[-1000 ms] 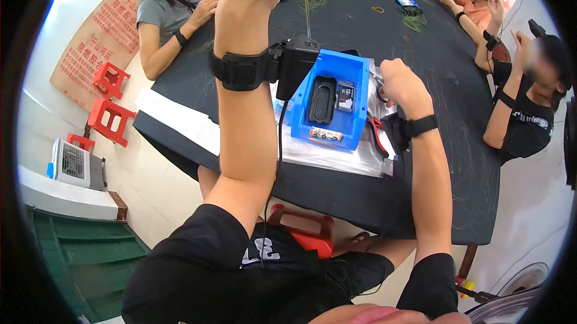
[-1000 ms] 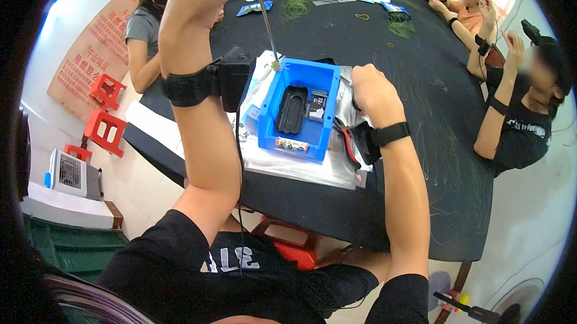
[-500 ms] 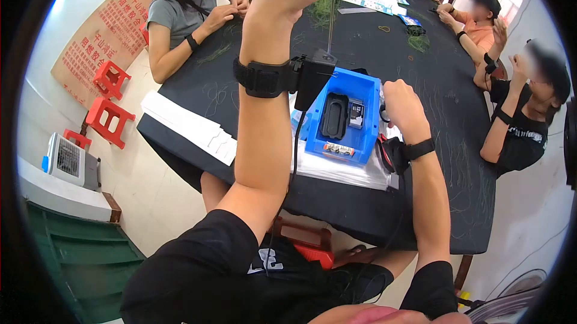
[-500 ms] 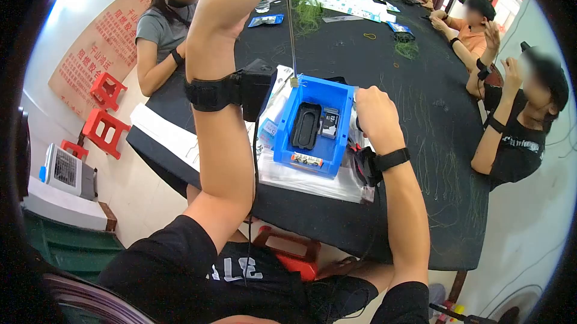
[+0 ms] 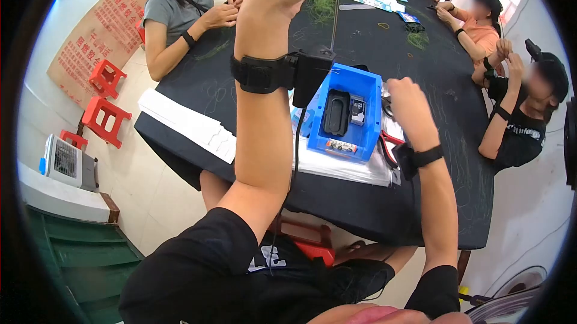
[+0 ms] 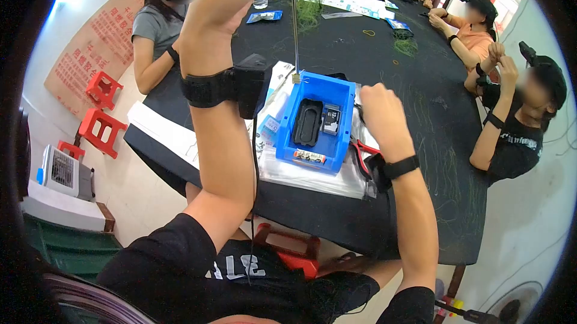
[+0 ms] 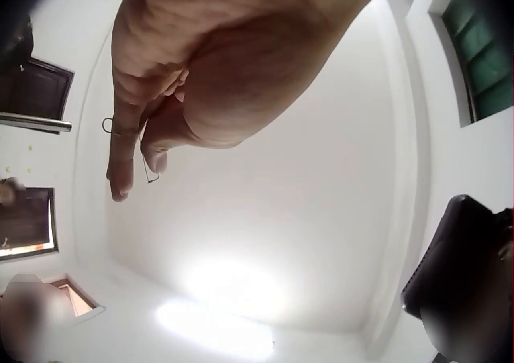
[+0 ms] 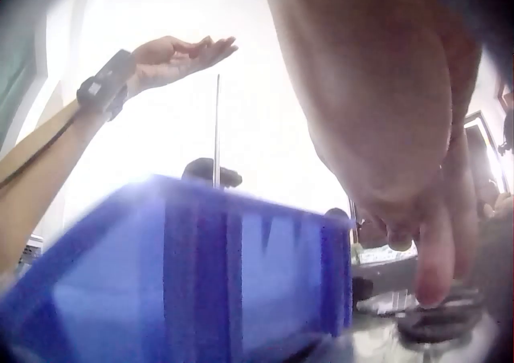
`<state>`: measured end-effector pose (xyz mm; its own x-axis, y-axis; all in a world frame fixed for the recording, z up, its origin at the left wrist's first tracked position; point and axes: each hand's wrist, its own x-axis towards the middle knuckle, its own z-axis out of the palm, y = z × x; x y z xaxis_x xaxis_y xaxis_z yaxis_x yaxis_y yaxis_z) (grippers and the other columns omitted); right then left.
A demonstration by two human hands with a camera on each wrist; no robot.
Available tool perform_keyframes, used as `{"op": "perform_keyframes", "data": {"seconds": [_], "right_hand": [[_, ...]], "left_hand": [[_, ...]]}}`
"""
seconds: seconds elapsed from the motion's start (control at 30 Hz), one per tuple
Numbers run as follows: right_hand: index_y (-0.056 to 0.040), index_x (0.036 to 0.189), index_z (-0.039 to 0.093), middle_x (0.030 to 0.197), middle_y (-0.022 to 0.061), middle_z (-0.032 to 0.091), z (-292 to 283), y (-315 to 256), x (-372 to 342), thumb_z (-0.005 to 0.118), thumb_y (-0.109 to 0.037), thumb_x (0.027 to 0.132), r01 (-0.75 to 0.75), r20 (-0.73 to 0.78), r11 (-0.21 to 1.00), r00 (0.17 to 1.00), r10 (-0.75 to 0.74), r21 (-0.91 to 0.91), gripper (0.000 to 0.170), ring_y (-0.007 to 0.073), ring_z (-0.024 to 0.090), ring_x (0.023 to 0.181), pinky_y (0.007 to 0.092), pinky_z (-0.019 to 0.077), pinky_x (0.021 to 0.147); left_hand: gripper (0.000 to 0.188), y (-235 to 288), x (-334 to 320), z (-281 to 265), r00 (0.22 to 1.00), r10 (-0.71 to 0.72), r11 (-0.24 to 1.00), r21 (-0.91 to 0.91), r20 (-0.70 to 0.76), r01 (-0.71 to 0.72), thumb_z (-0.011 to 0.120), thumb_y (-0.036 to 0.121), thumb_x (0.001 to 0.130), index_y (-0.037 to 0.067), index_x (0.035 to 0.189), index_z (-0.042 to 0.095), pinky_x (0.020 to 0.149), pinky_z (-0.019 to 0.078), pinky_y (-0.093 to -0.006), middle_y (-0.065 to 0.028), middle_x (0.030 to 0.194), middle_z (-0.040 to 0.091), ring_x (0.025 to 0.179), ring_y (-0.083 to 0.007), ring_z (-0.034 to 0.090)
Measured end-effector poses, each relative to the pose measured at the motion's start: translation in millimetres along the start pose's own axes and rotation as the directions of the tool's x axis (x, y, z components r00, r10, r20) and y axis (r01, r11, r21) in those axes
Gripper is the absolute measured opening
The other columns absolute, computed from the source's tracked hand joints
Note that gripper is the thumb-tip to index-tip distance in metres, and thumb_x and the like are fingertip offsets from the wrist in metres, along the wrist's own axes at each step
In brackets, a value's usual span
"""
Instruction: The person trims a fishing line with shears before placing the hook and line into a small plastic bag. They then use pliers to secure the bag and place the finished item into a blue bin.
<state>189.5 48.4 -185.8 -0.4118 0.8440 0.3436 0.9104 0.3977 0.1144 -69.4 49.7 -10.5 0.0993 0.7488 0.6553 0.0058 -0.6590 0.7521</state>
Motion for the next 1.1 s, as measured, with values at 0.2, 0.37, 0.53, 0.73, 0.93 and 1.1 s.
{"op": "perform_keyframes", "data": {"seconds": [0.2,0.37,0.53,0.73,0.93,1.1], "right_hand": [[-0.0002,0.102,0.073,0.089,0.0116,0.075,-110,-32,27,0.072,-0.015,0.095,0.123,-0.359,0.656,0.902,0.238,0.745,0.017,0.0163,0.07,0.076,0.0311,0.0565,0.067],[0.0046,0.118,0.07,0.106,0.0124,0.074,-122,-67,57,0.071,-0.016,0.098,0.467,-0.504,0.22,0.849,0.16,0.857,0.028,0.0159,0.07,0.097,0.0309,0.0616,0.08],[0.0036,0.115,0.07,0.105,0.0116,0.074,-114,-72,65,0.07,-0.014,0.099,0.494,-0.494,0.045,0.852,0.171,0.868,0.024,0.0171,0.072,0.096,0.0318,0.0617,0.08],[0.0039,0.112,0.071,0.103,0.011,0.074,-112,-60,65,0.07,-0.013,0.099,0.511,-0.508,0.018,0.848,0.151,0.859,0.021,0.0169,0.072,0.095,0.0307,0.0622,0.075],[0.0,0.112,0.072,0.1,0.0063,0.075,-125,-34,52,0.071,-0.017,0.099,0.467,-0.507,0.234,0.847,0.158,0.853,0.021,0.0137,0.071,0.09,0.0273,0.0595,0.069],[-0.0038,0.114,0.071,0.108,0.0076,0.075,-138,-22,43,0.065,-0.023,0.103,0.411,-0.525,0.447,0.834,0.167,0.795,0.023,0.0133,0.071,0.09,0.0243,0.0548,0.07]], "left_hand": [[0.024,2,1,-2,0.996,0.062,0.984,-0.172,0.068,-0.05,0.063,0.012,0.104,-0.009,0.114,0.067,0.095,0.0547,-0.0285,-0.0152,0.109,0.074,0.106,-0.0195,0.071],[0.025,5,1,8,0.991,0.079,0.97,-0.237,0.103,-0.053,0.064,0.015,0.104,-0.008,0.112,0.068,0.092,0.0538,-0.028,-0.0146,0.107,0.074,0.103,-0.0186,0.07],[0.03,18,-6,20,0.987,-0.004,0.98,-0.197,0.162,0.037,0.071,0.024,0.101,-0.005,0.11,0.07,0.078,0.052,-0.0248,-0.0096,0.099,0.073,0.091,-0.0128,0.067],[0.035,23,-5,32,0.974,-0.094,0.983,-0.133,0.206,0.124,0.072,0.028,0.1,-0.005,0.111,0.07,0.067,0.049,-0.0209,-0.0088,0.098,0.073,0.084,-0.0091,0.065],[0.037,23,-6,40,0.978,0.015,0.996,-0.086,0.208,0.003,0.072,0.029,0.1,-0.006,0.112,0.07,0.081,0.0525,-0.025,-0.0104,0.099,0.073,0.092,-0.0136,0.066],[0.032,25,-5,47,0.981,-0.022,0.999,-0.029,0.192,0.028,0.07,0.023,0.101,-0.007,0.113,0.069,0.087,0.0528,-0.0258,-0.0106,0.1,0.073,0.096,-0.0143,0.067]]}}
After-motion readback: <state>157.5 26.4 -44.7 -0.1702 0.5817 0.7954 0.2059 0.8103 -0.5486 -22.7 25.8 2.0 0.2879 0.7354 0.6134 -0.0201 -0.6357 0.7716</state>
